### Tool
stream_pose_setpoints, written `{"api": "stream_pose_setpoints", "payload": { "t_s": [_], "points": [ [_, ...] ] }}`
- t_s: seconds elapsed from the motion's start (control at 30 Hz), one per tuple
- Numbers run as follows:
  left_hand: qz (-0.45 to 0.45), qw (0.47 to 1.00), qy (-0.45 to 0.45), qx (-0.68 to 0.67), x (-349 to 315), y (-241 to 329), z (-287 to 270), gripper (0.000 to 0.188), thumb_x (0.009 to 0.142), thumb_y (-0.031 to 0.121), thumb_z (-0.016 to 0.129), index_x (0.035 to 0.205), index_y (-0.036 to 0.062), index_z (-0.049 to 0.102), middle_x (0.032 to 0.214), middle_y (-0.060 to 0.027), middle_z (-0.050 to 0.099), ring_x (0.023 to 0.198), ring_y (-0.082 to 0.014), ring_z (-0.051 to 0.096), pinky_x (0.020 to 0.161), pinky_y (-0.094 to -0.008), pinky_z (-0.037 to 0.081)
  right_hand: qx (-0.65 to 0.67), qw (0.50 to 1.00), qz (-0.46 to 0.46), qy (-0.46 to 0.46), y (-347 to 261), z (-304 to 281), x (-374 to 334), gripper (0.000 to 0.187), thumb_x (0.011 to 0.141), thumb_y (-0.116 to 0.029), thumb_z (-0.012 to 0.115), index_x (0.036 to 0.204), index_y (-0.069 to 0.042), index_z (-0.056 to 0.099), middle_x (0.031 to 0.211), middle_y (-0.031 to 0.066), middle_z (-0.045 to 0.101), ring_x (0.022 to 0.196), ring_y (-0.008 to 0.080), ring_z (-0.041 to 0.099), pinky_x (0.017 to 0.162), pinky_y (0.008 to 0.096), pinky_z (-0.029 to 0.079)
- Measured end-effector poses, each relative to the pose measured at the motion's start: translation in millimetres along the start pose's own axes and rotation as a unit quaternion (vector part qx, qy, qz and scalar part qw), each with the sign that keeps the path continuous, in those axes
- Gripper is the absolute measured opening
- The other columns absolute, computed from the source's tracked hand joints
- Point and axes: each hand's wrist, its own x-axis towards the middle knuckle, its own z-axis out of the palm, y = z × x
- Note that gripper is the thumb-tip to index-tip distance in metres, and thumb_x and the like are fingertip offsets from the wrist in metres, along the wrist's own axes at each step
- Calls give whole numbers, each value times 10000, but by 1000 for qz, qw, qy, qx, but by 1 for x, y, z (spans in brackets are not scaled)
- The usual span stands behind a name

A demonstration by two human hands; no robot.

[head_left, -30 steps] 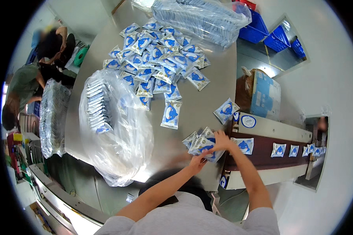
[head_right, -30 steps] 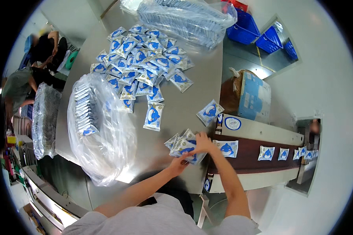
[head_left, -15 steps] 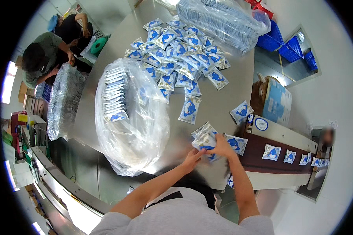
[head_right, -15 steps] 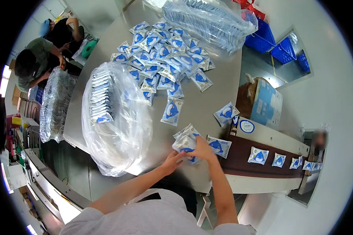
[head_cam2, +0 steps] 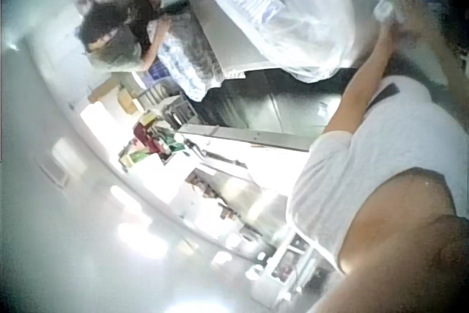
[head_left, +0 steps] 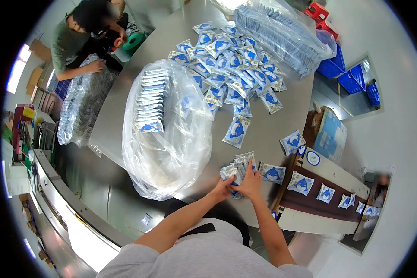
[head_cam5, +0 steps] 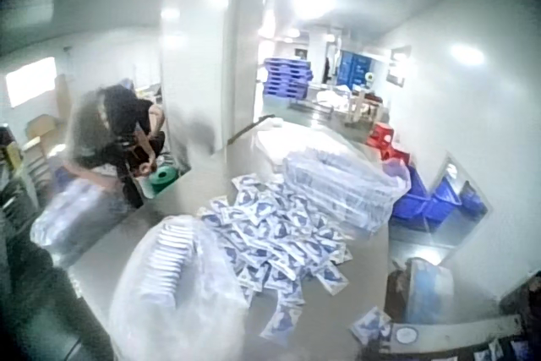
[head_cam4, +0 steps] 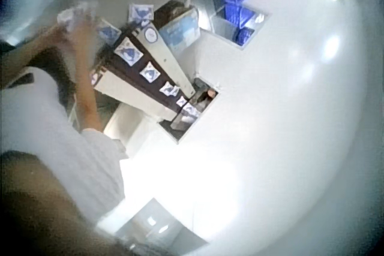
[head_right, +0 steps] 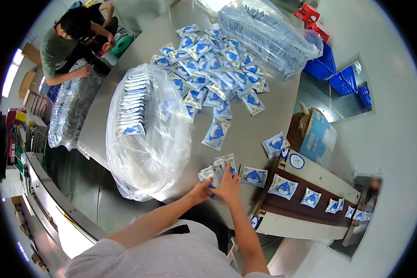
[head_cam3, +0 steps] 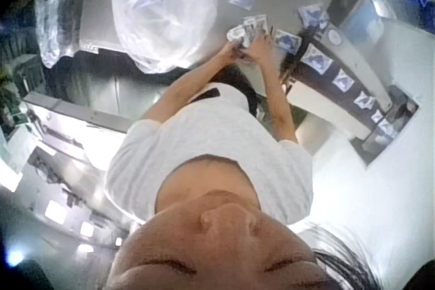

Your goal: The person prepares a large plastic bag by opening it and then places stacks of small blue-white individual packages into the bag. They collect the packages from a pile on a metal table and from a conveyor belt, arranging them neatly inside the bag.

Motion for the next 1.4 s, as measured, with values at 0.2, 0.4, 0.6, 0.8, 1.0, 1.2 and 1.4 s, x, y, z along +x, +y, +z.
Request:
{"api": "stream_pose_setpoints", "payload": {
  "t_s": [0.2,0.4,0.6,0.8,1.0,1.2,1.4],
  "points": [
    [-60,955,74,280,-82,39,10,377,870,275,644,1180,107,511,1056,12,588,932,-138,576,809,-309,482,-149,975,-107,126,-9,45,-19,1037,526,-375,816,1336,24,306,1153,167,511,1171,335,412,995,502,278],
    [243,768,146,574,-171,127,-4,220,848,92,585,1045,-6,574,1059,-126,596,874,-240,630,779,-333,507,-60,998,29,5,-15,36,26,978,523,-367,836,1267,51,357,1151,230,534,1082,368,526,940,450,400],
    [340,473,294,757,-178,204,-61,388,795,79,590,1156,-33,502,1254,-167,480,1191,-328,461,937,-369,444,125,977,-156,77,-156,-42,56,933,523,-330,845,1229,60,375,1094,246,556,986,408,559,847,459,449],
    [68,374,230,896,-143,201,-114,690,791,402,630,1406,252,356,1501,-111,216,1388,-416,89,1009,-692,207,-123,903,-411,38,-307,75,99,939,493,-351,844,1244,-9,398,1059,158,546,972,310,542,875,419,387],
    [20,395,217,892,-170,217,-98,771,777,489,632,1435,346,256,1547,-42,7,1394,-406,-71,958,-732,241,-249,877,-411,27,-354,172,137,960,479,-334,853,1282,-57,403,1140,92,514,1085,238,465,932,411,326],
    [27,451,209,868,-177,213,-109,746,749,470,671,1402,329,340,1542,-53,-14,1378,-431,-133,909,-763,267,-201,894,-391,89,-349,171,127,1198,453,-373,870,1429,-67,245,1510,92,195,1398,300,150,1089,553,144],
    [21,394,201,897,-164,214,-97,796,721,520,672,1410,325,325,1544,-74,-17,1374,-449,-117,909,-766,258,-213,921,-326,26,-348,148,152,1398,365,-542,848,1465,-76,121,1535,134,70,1420,327,22,1074,644,68]
  ]
}}
